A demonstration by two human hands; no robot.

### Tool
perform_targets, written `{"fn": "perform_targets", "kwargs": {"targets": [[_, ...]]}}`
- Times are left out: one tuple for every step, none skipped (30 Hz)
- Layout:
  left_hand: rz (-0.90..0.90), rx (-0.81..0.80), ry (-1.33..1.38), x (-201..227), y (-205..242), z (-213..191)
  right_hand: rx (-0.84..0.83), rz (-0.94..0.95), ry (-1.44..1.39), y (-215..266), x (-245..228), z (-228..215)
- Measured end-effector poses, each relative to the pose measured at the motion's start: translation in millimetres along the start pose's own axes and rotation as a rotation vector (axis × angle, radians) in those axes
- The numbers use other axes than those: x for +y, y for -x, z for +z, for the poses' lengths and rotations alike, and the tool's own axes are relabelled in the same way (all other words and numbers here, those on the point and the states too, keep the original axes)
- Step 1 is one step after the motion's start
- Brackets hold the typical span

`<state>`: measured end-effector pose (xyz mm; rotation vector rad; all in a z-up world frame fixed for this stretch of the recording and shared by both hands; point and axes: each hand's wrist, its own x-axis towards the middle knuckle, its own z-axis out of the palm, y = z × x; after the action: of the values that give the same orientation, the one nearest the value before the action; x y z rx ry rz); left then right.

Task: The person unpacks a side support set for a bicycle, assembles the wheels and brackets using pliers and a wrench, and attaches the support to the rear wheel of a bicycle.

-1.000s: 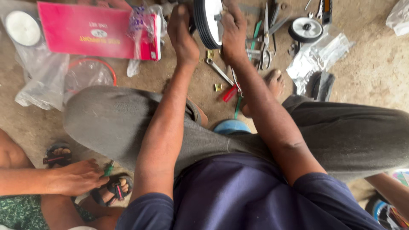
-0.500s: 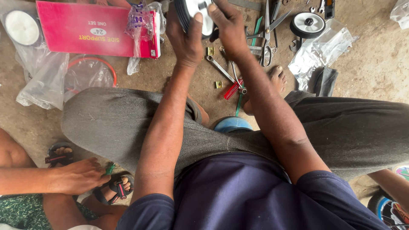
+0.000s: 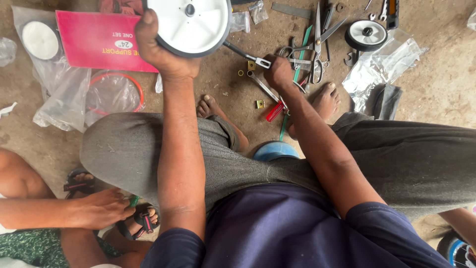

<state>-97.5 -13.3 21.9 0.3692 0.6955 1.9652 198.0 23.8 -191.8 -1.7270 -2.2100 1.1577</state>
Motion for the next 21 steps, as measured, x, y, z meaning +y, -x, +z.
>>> {"fn": "perform_targets", "kwargs": {"targets": [[0.005, -0.024, 0.002, 5.9, 1.3, 5.1, -0.040, 0.072, -0.049, 0.7, 2.5, 1.6], [0.025, -0.007, 0.046, 10.7, 0.4, 10.4, 0.051, -0.070, 0.027, -1.2, 5.2, 0.7], [0.046, 0.009, 0.091, 15.1, -0.3, 15.3, 0.142, -0.212, 0.101, -2.5, 8.7, -2.4], [0.065, 0.025, 0.133, 18.6, -1.7, 19.9, 0.233, -0.354, 0.173, -3.3, 11.8, -5.1], [0.034, -0.011, 0.192, 22.1, -2.8, 23.6, 0.169, -0.197, 0.093, -2.8, 15.0, -7.8], [0.002, -0.045, 0.249, 25.2, -3.6, 26.7, 0.101, -0.040, 0.012, -0.7, 19.0, -11.1], [-0.014, -0.093, 0.282, 27.5, -4.1, 29.5, 0.031, 0.117, -0.067, 0.6, 21.7, -13.2], [-0.037, -0.137, 0.311, 30.9, -3.7, 31.4, 0.035, 0.090, -0.079, 4.5, 23.6, -13.6], [-0.044, -0.194, 0.315, 32.8, -2.9, 33.7, 0.038, 0.063, -0.092, 8.5, 25.3, -14.3], [-0.047, -0.228, 0.320, 34.2, -3.7, 36.8, 0.044, 0.033, -0.103, 7.4, 26.0, -16.8], [-0.051, -0.263, 0.325, 35.1, -5.0, 40.3, 0.043, 0.029, -0.072, 6.7, 26.0, -18.4], [-0.054, -0.271, 0.329, 36.6, -5.4, 43.4, 0.041, 0.025, -0.041, 5.3, 25.7, -19.2], [-0.050, -0.275, 0.327, 37.5, -4.6, 46.8, 0.039, 0.021, -0.010, 3.7, 25.4, -19.3], [-0.047, -0.279, 0.323, 39.0, -5.0, 50.0, 0.043, 0.024, -0.023, 1.5, 25.0, -18.5], [-0.035, -0.279, 0.313, 39.6, -4.0, 53.1, 0.046, 0.027, -0.036, -1.6, 25.2, -17.3], [-0.035, -0.282, 0.307, 40.2, -3.1, 55.2, 0.050, 0.034, -0.049, -0.9, 27.6, -15.6], [-0.034, -0.284, 0.302, 40.1, -1.2, 56.3, 0.009, 0.156, -0.156, -0.2, 30.7, -13.1], [-0.043, -0.291, 0.301, 40.6, 0.0, 56.0, -0.031, 0.281, -0.262, 0.8, 34.6, -11.3], [-0.041, -0.290, 0.290, 39.8, 1.8, 54.8, -0.071, 0.405, -0.369, -0.2, 38.3, -9.9], [-0.038, -0.292, 0.280, 39.9, 1.9, 52.0, 0.002, 0.173, -0.235, -3.9, 40.9, -9.1], [-0.024, -0.286, 0.260, 40.3, 2.8, 47.6, 0.072, -0.057, -0.099, -6.0, 43.0, -8.8]]}}
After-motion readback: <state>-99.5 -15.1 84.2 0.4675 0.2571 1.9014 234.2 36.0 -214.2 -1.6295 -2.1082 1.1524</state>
